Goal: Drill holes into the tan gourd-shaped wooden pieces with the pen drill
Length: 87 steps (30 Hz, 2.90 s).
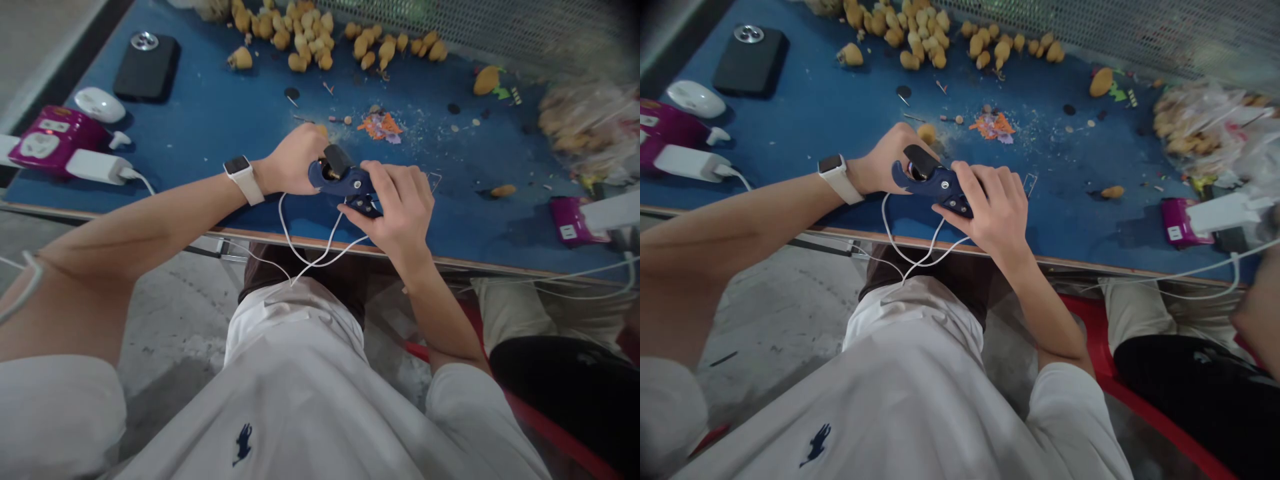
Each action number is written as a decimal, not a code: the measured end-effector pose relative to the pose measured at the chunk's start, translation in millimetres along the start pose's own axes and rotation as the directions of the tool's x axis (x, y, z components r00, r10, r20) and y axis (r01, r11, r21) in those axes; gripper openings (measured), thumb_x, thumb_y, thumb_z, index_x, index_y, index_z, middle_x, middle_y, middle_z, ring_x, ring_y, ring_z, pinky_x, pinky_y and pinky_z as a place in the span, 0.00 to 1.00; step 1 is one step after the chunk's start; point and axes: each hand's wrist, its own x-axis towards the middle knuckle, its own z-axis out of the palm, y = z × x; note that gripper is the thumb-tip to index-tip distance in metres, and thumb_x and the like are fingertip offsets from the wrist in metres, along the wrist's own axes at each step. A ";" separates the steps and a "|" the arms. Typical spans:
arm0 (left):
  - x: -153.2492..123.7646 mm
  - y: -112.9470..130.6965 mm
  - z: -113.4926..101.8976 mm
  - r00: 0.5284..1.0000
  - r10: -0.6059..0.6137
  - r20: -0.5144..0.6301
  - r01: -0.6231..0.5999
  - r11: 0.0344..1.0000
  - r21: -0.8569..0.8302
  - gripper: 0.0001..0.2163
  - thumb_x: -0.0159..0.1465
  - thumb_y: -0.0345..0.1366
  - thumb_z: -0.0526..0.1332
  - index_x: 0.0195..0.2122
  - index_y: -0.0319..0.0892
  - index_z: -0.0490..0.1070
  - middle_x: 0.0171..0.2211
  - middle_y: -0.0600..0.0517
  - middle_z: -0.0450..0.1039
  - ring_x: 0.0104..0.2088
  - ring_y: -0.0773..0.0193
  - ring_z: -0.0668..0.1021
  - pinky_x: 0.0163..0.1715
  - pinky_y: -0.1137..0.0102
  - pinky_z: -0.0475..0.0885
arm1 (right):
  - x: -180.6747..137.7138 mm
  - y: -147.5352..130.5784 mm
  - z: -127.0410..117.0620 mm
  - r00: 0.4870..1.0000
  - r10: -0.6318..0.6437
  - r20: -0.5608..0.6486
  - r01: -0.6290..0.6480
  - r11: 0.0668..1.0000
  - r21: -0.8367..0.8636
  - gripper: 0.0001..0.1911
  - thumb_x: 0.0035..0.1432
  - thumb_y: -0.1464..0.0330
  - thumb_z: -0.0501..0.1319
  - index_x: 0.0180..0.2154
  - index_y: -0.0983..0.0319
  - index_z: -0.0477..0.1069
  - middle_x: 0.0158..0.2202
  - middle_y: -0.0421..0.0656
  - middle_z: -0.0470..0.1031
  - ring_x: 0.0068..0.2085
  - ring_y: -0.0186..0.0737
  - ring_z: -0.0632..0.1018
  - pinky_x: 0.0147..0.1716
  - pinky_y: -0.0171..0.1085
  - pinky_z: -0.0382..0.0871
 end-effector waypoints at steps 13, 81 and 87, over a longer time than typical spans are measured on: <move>5.4 6.4 -3.7 1.000 0.029 0.009 -0.028 0.997 -0.065 0.25 0.82 0.50 0.62 0.31 0.59 0.48 0.22 0.51 0.61 0.32 0.51 0.61 0.37 0.53 0.67 | -1.7 0.4 -0.6 1.000 -0.003 -0.001 0.003 1.000 -0.029 0.44 0.87 0.30 0.60 0.76 0.56 0.85 0.65 0.60 0.89 0.63 0.72 0.89 0.64 0.65 0.86; 5.5 13.8 -7.8 0.979 -0.177 0.102 0.169 0.983 0.076 0.18 0.71 0.33 0.65 0.28 0.56 0.57 0.28 0.48 0.75 0.32 0.52 0.74 0.39 0.55 0.67 | -3.8 -0.6 -0.3 0.998 -0.060 -0.034 0.058 0.997 -0.052 0.41 0.90 0.33 0.59 0.74 0.58 0.86 0.58 0.54 0.92 0.55 0.60 0.90 0.61 0.54 0.87; 6.3 15.1 -6.1 0.976 -0.193 0.099 0.183 0.977 0.107 0.21 0.72 0.31 0.68 0.28 0.55 0.57 0.26 0.50 0.70 0.30 0.53 0.71 0.37 0.57 0.66 | -3.9 1.4 -0.7 0.998 -0.062 -0.007 0.061 0.997 -0.040 0.41 0.90 0.33 0.60 0.75 0.58 0.86 0.58 0.55 0.92 0.55 0.60 0.90 0.61 0.54 0.87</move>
